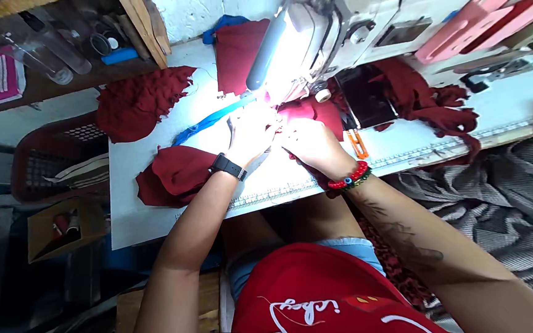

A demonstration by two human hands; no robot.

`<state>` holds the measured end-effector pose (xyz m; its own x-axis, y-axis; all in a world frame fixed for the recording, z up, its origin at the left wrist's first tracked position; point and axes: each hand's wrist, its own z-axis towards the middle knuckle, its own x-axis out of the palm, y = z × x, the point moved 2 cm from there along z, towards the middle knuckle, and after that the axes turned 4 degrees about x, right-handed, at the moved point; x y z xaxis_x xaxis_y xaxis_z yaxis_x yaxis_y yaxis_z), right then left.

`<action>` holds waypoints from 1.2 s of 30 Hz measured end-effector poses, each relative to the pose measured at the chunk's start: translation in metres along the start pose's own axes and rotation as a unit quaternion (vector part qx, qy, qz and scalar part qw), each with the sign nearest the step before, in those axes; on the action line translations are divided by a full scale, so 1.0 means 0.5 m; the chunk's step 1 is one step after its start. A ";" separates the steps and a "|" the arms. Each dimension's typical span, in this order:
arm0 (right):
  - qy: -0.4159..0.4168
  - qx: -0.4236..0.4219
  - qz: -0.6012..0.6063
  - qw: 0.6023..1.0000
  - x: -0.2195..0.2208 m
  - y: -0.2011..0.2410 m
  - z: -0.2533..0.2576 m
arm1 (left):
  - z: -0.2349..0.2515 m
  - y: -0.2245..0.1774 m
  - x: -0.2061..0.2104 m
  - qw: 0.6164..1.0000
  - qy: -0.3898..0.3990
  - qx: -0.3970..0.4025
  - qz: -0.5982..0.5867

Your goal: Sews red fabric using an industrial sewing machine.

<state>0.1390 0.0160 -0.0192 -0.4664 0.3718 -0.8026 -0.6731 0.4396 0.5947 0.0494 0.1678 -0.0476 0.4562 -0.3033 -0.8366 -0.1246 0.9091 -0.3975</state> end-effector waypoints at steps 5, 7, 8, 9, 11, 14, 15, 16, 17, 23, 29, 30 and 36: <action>-0.049 -0.116 -0.154 0.980 0.001 0.029 -0.025 | 0.003 -0.003 -0.002 0.999 0.014 -0.030 -0.014; -0.046 -0.175 -0.181 0.967 0.016 0.038 -0.047 | 0.002 -0.001 -0.003 1.000 0.012 -0.024 -0.012; -0.042 -0.190 -0.185 0.963 0.021 0.037 -0.052 | 0.001 0.000 -0.004 1.000 0.013 -0.022 -0.011; -0.037 -0.192 -0.170 0.966 0.021 0.033 -0.054 | 0.000 0.002 -0.005 1.000 0.016 -0.022 -0.010; -0.003 -0.154 -0.106 0.982 0.005 0.022 -0.050 | 0.001 0.003 -0.008 0.999 0.033 -0.029 -0.009; 0.043 -0.075 0.000 0.996 -0.015 -0.002 -0.041 | 0.001 -0.002 -0.011 0.999 0.030 -0.024 -0.020; 0.032 -0.071 -0.002 0.997 -0.014 -0.007 -0.040 | 0.000 -0.001 -0.010 0.999 0.020 -0.020 -0.025; 0.006 -0.086 -0.030 0.996 -0.009 -0.012 -0.038 | 0.001 0.000 -0.009 0.999 0.014 -0.016 -0.028; -0.017 -0.116 -0.073 0.990 -0.005 -0.012 -0.035 | 0.001 0.000 -0.009 1.000 0.012 -0.013 -0.024; -0.034 -0.174 -0.208 0.962 -0.008 -0.028 -0.028 | -0.008 -0.015 -0.016 0.990 -0.022 0.120 0.078; -0.015 -0.218 -0.249 0.943 -0.012 -0.026 -0.034 | -0.017 -0.011 -0.008 0.994 -0.018 0.097 0.053; -0.013 -0.231 -0.245 0.941 -0.011 -0.032 -0.030 | -0.017 -0.008 -0.006 0.997 -0.015 0.076 0.031; 0.009 -0.247 -0.228 0.942 -0.019 -0.043 -0.002 | -0.016 -0.006 -0.004 1.000 -0.003 0.017 -0.017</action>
<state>0.1572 0.0023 -0.0246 -0.0715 0.2210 -0.9726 -0.9886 0.1141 0.0986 0.0419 0.1631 -0.0479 0.4653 -0.3318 -0.8206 -0.0786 0.9080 -0.4116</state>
